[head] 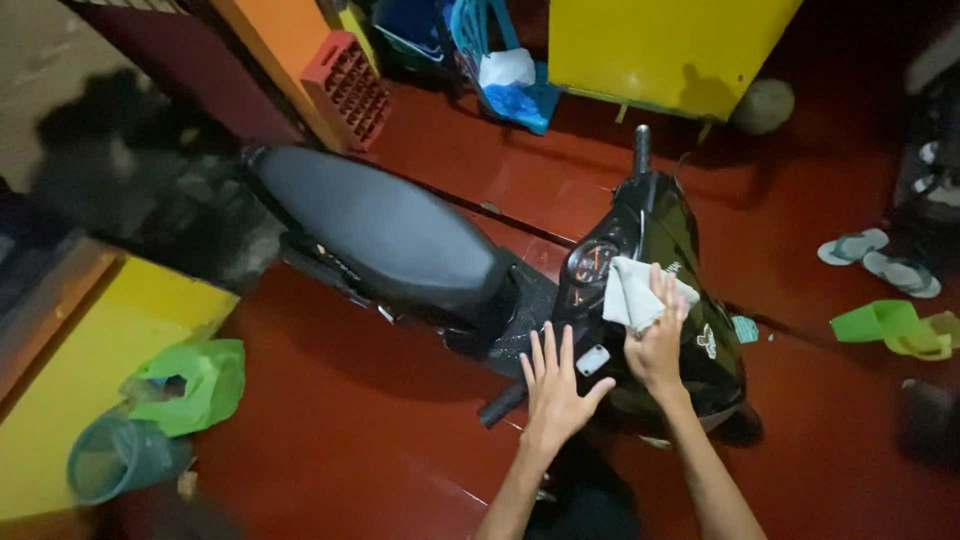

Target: The person cleans a black scooter using a white cloth. They wipe the front dashboard, handlebars, and the seat area. The person moves between the front and rear sections of the scooter to clean different surfaces.

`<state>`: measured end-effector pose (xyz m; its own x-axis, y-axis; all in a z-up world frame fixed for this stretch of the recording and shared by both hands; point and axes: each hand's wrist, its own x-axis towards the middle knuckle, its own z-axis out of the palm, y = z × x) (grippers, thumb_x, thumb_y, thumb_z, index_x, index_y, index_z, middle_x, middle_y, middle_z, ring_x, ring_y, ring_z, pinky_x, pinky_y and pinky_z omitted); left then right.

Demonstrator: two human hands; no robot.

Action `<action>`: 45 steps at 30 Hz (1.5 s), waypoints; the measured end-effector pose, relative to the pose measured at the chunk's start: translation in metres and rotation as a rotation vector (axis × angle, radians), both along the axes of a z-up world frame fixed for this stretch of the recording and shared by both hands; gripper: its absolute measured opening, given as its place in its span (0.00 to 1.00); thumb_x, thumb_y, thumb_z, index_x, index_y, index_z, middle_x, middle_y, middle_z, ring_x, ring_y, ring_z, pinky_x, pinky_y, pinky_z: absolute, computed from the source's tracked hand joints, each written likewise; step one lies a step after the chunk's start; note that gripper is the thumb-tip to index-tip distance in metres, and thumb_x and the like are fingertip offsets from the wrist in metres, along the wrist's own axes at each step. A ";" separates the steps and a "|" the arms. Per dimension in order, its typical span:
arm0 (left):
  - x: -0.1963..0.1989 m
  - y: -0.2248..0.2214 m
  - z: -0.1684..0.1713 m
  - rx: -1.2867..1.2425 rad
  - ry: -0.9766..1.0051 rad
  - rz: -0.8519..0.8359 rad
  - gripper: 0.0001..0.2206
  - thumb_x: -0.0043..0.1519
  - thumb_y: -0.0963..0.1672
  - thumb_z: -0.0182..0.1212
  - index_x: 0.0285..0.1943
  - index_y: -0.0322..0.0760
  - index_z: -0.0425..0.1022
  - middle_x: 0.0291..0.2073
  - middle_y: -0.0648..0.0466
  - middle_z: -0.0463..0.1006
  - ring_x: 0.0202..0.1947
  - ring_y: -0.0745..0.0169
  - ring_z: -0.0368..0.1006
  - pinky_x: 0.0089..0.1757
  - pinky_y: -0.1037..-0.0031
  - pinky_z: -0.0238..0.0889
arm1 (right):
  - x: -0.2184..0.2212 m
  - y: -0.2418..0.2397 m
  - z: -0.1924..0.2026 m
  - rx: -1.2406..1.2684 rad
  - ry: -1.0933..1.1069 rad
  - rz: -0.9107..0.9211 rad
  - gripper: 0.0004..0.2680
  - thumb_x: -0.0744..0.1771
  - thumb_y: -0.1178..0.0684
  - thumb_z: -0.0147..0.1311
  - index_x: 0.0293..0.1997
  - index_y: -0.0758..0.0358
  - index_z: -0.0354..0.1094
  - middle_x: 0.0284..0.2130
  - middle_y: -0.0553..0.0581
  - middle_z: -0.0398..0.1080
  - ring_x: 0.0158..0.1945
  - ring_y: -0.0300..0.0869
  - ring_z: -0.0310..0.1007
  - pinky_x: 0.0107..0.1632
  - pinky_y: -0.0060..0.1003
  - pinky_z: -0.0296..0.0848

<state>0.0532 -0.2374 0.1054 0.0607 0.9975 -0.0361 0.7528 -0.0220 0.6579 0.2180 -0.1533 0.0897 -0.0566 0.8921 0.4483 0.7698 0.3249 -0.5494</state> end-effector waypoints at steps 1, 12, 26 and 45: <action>0.005 0.000 0.015 0.009 0.003 0.010 0.48 0.58 0.57 0.63 0.79 0.28 0.42 0.77 0.30 0.35 0.76 0.26 0.27 0.65 0.37 0.23 | 0.002 0.004 -0.007 0.009 0.003 0.010 0.31 0.61 0.64 0.47 0.76 0.57 0.49 0.77 0.60 0.44 0.80 0.59 0.36 0.76 0.65 0.36; 0.042 0.009 -0.029 0.510 0.274 0.386 0.41 0.52 0.59 0.68 0.71 0.38 0.65 0.68 0.44 0.66 0.63 0.46 0.62 0.62 0.40 0.46 | 0.010 0.007 -0.002 0.073 -0.041 0.051 0.30 0.57 0.67 0.52 0.70 0.65 0.61 0.77 0.59 0.44 0.77 0.62 0.39 0.72 0.66 0.39; 0.055 0.015 -0.037 0.686 0.237 0.523 0.46 0.41 0.63 0.73 0.67 0.41 0.71 0.64 0.49 0.70 0.58 0.47 0.65 0.62 0.43 0.51 | 0.046 0.095 0.026 0.121 0.266 0.096 0.21 0.65 0.67 0.46 0.68 0.68 0.60 0.66 0.70 0.59 0.67 0.65 0.57 0.69 0.58 0.53; 0.012 0.020 -0.037 0.621 0.199 0.340 0.38 0.44 0.62 0.73 0.63 0.49 0.74 0.56 0.58 0.75 0.56 0.55 0.69 0.59 0.53 0.60 | 0.050 0.012 0.020 0.212 0.557 0.477 0.25 0.71 0.33 0.38 0.56 0.71 0.68 0.56 0.71 0.71 0.64 0.63 0.67 0.66 0.52 0.59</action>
<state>0.0651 -0.2172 0.0680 -0.2041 0.8005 0.5635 0.8885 -0.0903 0.4500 0.2680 -0.1410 0.1097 -0.1296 0.7195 0.6823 0.1473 0.6945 -0.7043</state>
